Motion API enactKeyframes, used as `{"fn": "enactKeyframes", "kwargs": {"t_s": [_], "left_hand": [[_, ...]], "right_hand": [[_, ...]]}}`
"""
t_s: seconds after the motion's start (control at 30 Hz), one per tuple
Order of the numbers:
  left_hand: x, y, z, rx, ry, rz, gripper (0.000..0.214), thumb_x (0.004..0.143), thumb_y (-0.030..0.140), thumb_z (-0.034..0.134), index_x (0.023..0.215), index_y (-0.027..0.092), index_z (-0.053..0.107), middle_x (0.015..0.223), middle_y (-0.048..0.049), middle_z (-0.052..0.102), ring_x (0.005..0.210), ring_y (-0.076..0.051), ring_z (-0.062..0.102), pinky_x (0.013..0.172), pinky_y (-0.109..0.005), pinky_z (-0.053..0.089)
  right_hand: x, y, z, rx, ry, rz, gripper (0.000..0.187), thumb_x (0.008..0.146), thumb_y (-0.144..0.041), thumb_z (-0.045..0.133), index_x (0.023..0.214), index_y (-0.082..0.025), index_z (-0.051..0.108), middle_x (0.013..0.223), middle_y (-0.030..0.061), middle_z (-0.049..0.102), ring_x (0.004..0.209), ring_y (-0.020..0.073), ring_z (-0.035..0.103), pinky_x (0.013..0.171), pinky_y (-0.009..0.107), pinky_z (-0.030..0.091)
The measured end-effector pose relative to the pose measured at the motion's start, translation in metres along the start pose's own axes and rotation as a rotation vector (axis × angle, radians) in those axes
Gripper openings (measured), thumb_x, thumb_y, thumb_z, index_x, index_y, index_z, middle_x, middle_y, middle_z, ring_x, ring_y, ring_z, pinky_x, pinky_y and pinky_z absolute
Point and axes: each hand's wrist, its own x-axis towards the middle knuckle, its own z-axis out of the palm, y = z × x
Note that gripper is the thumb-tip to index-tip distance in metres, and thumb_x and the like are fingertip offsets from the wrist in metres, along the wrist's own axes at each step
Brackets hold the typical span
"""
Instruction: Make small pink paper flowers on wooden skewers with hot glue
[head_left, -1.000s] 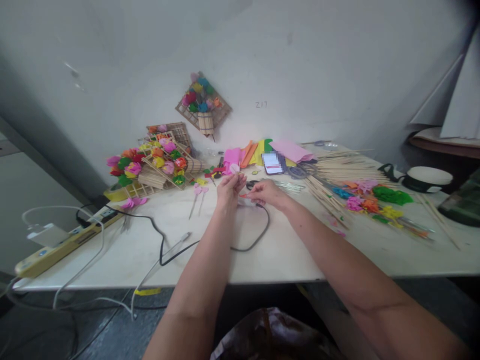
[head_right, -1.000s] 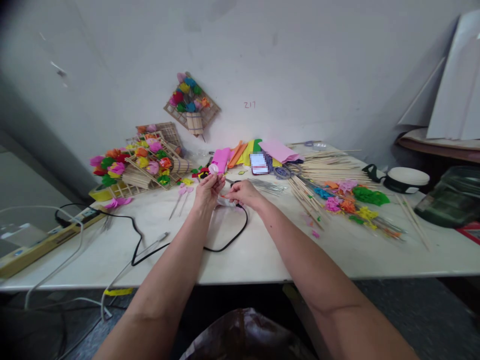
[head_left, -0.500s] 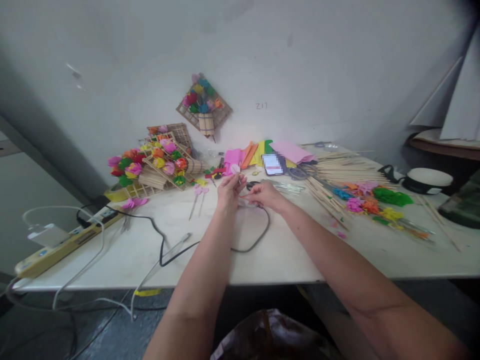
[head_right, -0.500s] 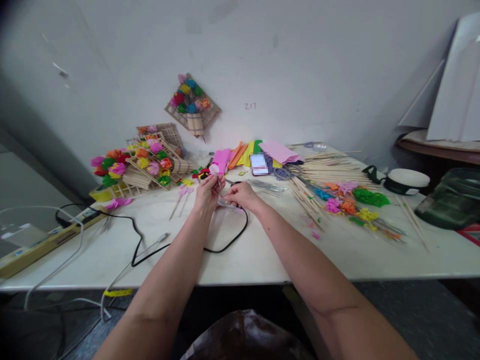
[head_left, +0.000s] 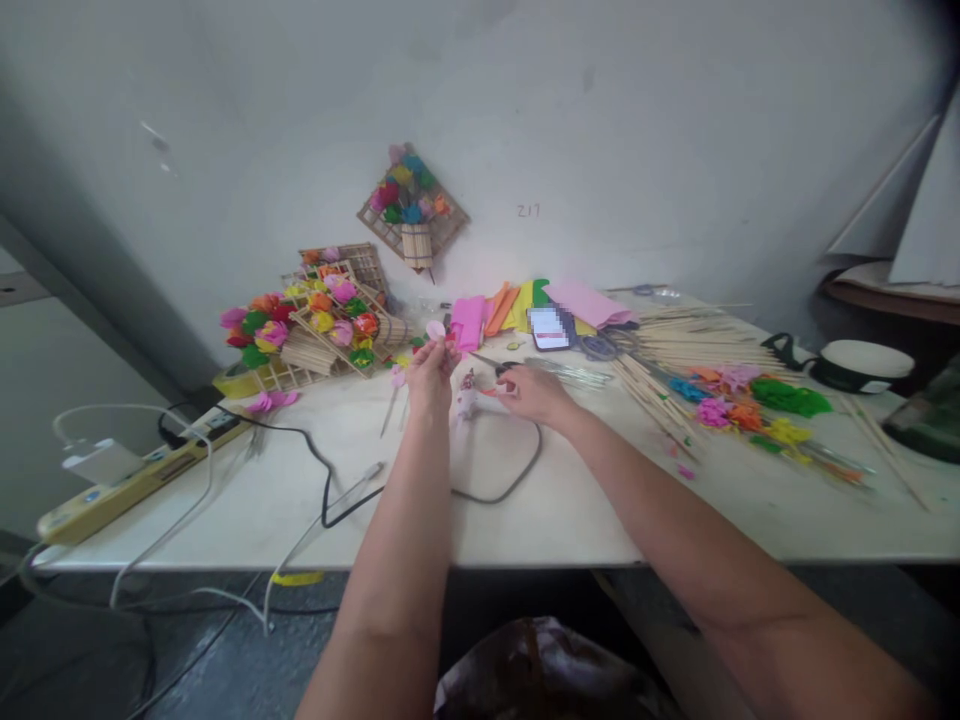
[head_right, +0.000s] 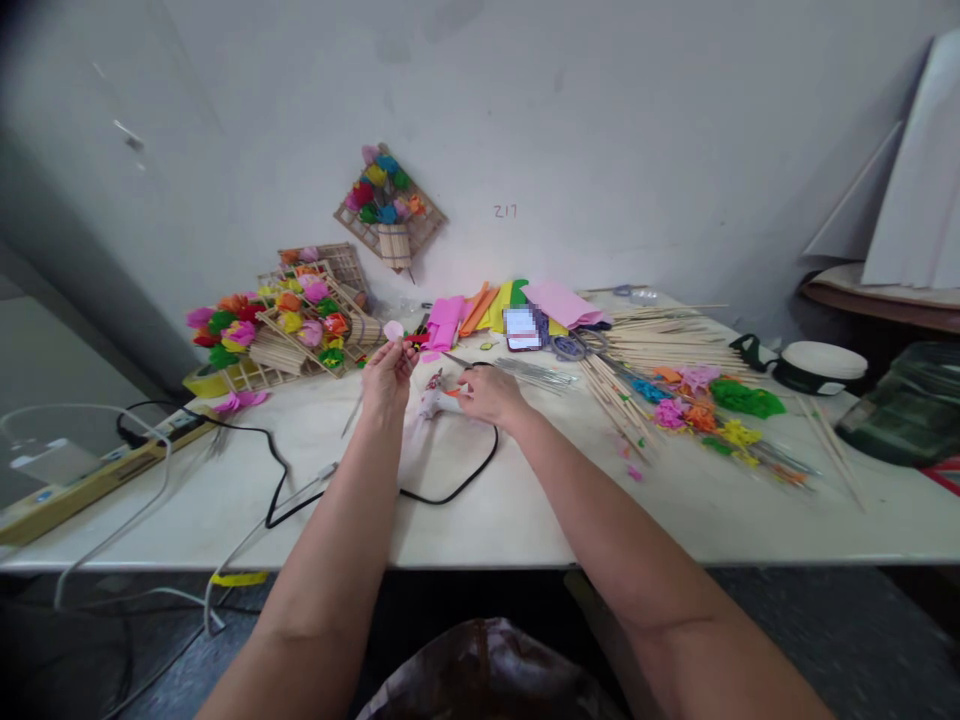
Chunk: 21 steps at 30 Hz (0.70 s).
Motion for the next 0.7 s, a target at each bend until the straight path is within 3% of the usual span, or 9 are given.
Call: {"fn": "enactKeyframes", "kwargs": {"t_s": [0.17,0.37,0.57,0.7], "left_hand": [[0.002,0.012,-0.003,-0.023,0.057,0.0,0.011,0.065,0.012,0.067,0.068,0.015,0.057,0.06,0.0005,0.062,0.052,-0.006,0.057,0.063,-0.02,0.049],[0.002,0.016,-0.002,-0.053,0.088,-0.028,0.008,0.069,0.009,0.064,0.068,0.015,0.058,0.06,0.0007,0.062,0.052,-0.006,0.057,0.065,-0.02,0.049],[0.007,0.026,-0.014,-0.233,0.215,-0.016,0.013,0.076,0.005,0.054,0.08,0.017,0.057,0.063,0.0032,0.061,0.057,-0.004,0.058,0.069,-0.015,0.049],[0.007,0.025,-0.013,-0.238,0.183,-0.012,0.012,0.075,0.002,0.054,0.077,0.014,0.056,0.062,0.0026,0.061,0.054,-0.003,0.057,0.065,-0.015,0.049]], "right_hand": [[0.001,-0.015,0.012,-0.29,-0.127,-0.093,0.039,0.071,-0.032,0.056,0.106,-0.015,0.061,0.1,0.0142,0.064,0.098,0.0276,0.054,0.085,0.037,0.032],[0.005,-0.025,0.024,-0.357,-0.112,-0.154,0.037,0.07,-0.022,0.055,0.106,-0.012,0.059,0.095,0.0153,0.063,0.094,0.0274,0.052,0.085,0.037,0.03],[0.006,-0.008,0.0,-0.36,-0.018,-0.115,0.043,0.08,-0.042,0.051,0.112,-0.014,0.056,0.101,0.0156,0.062,0.098,0.0281,0.05,0.084,0.036,0.03],[0.001,0.01,-0.019,-0.34,0.026,0.008,0.035,0.079,-0.033,0.051,0.11,-0.017,0.058,0.094,0.0133,0.064,0.093,0.0261,0.055,0.078,0.033,0.035]]}}
